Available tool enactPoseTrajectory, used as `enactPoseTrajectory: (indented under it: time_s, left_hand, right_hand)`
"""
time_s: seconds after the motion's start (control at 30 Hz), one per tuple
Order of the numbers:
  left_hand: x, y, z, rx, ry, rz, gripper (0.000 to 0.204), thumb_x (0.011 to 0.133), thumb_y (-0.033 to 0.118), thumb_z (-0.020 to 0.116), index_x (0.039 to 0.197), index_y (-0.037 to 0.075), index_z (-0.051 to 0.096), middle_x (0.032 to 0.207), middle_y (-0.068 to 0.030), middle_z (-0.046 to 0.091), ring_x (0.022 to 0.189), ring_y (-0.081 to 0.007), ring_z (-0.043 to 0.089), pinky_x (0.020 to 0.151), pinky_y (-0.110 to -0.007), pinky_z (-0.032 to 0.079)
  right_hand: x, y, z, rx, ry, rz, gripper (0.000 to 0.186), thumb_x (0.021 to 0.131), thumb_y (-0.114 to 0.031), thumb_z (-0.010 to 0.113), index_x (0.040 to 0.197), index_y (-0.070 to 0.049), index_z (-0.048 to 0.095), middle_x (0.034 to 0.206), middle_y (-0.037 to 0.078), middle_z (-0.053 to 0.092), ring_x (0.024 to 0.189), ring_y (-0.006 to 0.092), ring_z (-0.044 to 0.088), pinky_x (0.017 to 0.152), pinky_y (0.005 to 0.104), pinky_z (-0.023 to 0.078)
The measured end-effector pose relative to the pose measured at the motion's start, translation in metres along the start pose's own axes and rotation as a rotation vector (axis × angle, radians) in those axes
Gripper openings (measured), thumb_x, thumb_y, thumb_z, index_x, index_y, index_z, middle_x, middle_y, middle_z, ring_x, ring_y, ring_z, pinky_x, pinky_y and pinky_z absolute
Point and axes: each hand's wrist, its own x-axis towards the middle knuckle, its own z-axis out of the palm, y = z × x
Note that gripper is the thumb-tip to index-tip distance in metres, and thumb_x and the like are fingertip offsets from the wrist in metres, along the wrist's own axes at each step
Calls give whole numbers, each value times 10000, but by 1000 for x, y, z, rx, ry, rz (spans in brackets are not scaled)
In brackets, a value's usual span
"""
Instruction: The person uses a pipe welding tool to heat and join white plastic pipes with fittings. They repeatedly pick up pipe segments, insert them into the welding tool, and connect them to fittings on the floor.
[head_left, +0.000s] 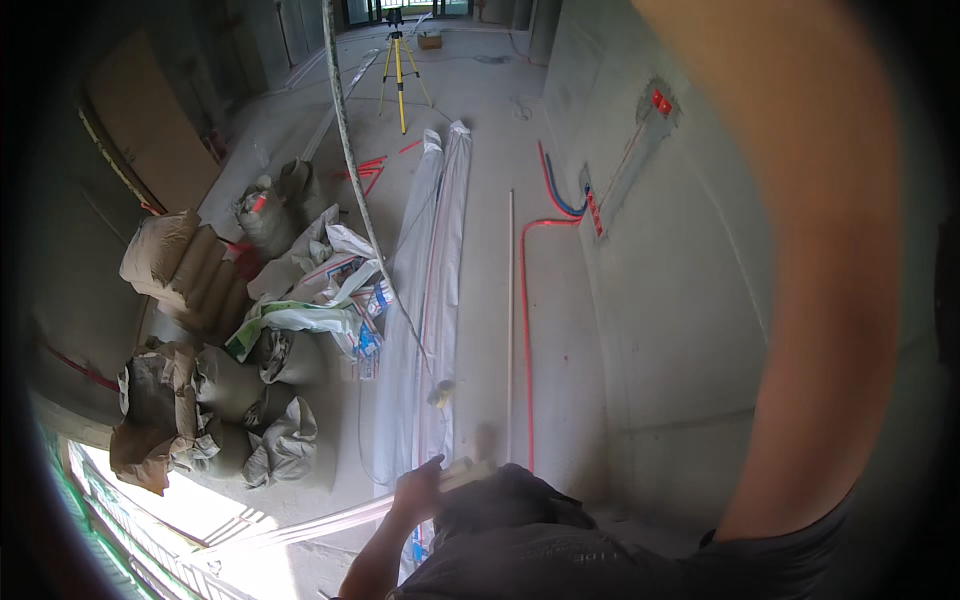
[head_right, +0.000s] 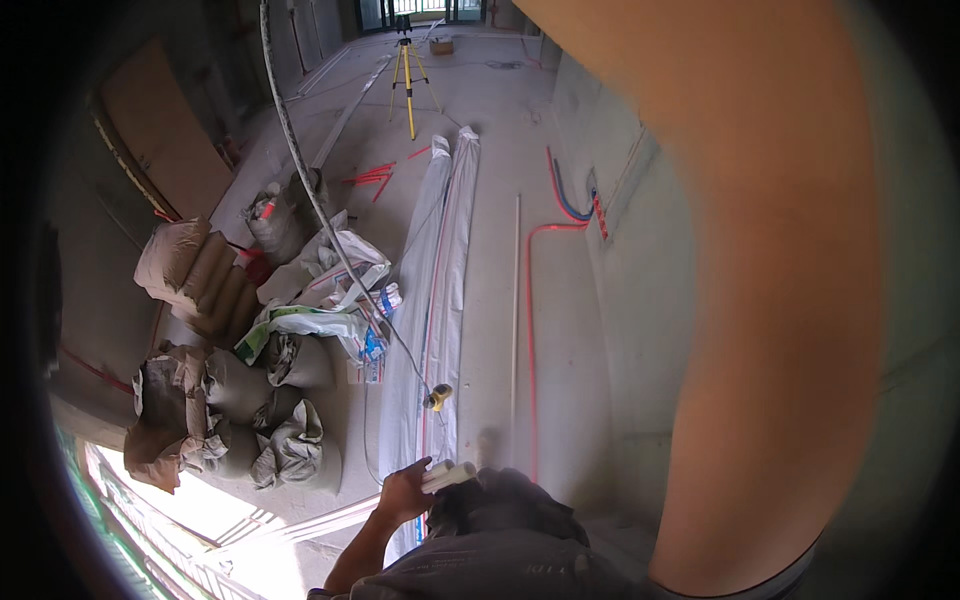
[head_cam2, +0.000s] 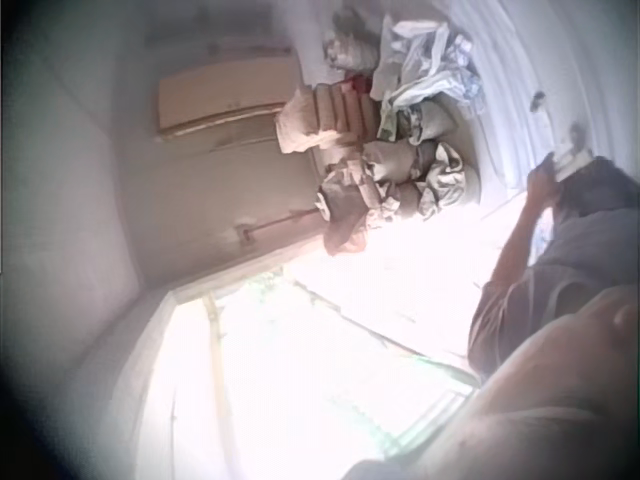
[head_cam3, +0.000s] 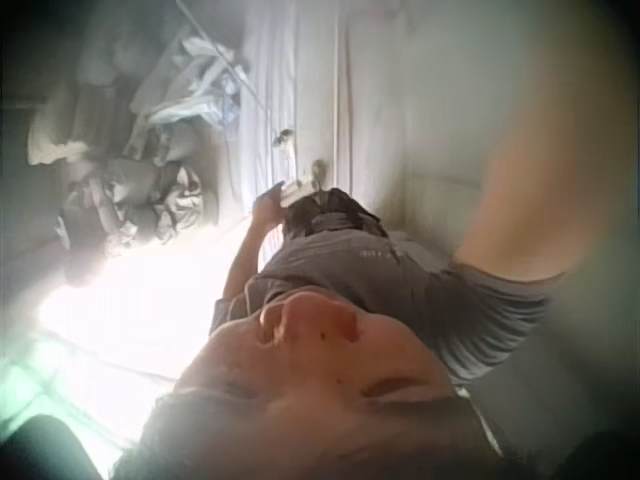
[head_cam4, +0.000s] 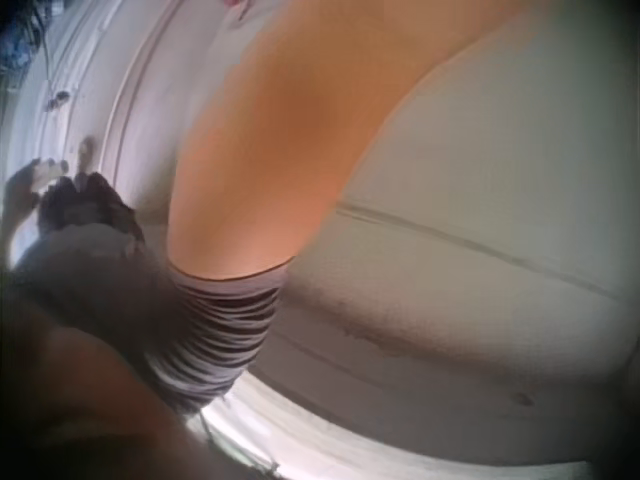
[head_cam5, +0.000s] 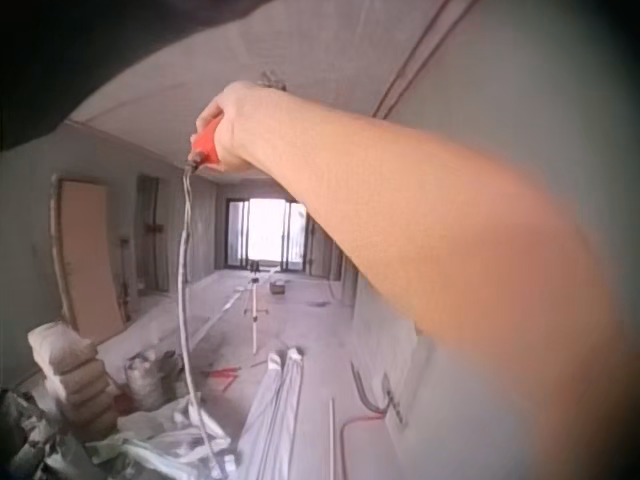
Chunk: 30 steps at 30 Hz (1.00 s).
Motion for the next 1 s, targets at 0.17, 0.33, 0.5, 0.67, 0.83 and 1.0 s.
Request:
enactPoseTrajectory:
  time_s: [0.17,0.33,0.5,0.67,0.83,1.0]
  left_hand:
    - [120,40,-61,17,56,-83,753,845,184,754,1540,21,515,1175,-216,767,1081,-418,740,955,-512,581]
    - [235,32,-90,40,159,-184,747,754,128,724,1483,36,587,1159,-231,773,1065,-437,743,956,-521,590]
    - [366,1,-107,95,238,-256,524,798,171,721,1308,63,677,1028,-191,789,963,-435,755,879,-543,589]
    - [470,-11,-143,95,222,-346,295,759,181,742,1029,62,738,979,-216,780,933,-446,755,878,-548,596]
    - [546,4,-180,104,316,-363,221,757,119,741,966,56,708,892,-242,759,861,-479,738,801,-579,585]
    - [621,29,-175,161,401,-380,158,778,102,758,871,68,636,798,-222,726,785,-489,716,721,-608,561]
  right_hand:
    - [140,31,-67,-33,-359,46,118,810,36,656,830,-32,562,718,122,590,647,314,617,612,468,533]
    - [238,144,-185,-59,-229,-123,112,862,-55,750,907,10,672,761,108,656,706,259,682,693,448,617]
    - [336,286,-269,-18,-52,-98,131,823,-17,701,903,-22,598,734,71,602,555,192,585,500,386,496]
    - [426,421,-357,-81,100,8,128,827,-31,668,892,-15,559,707,50,577,535,150,574,468,351,450]
    - [475,524,-451,-350,162,33,180,871,-94,653,998,16,588,769,97,667,621,217,667,591,393,532]
    - [509,617,-547,-529,182,115,298,857,-143,690,1108,9,641,879,206,740,835,394,737,770,489,564]
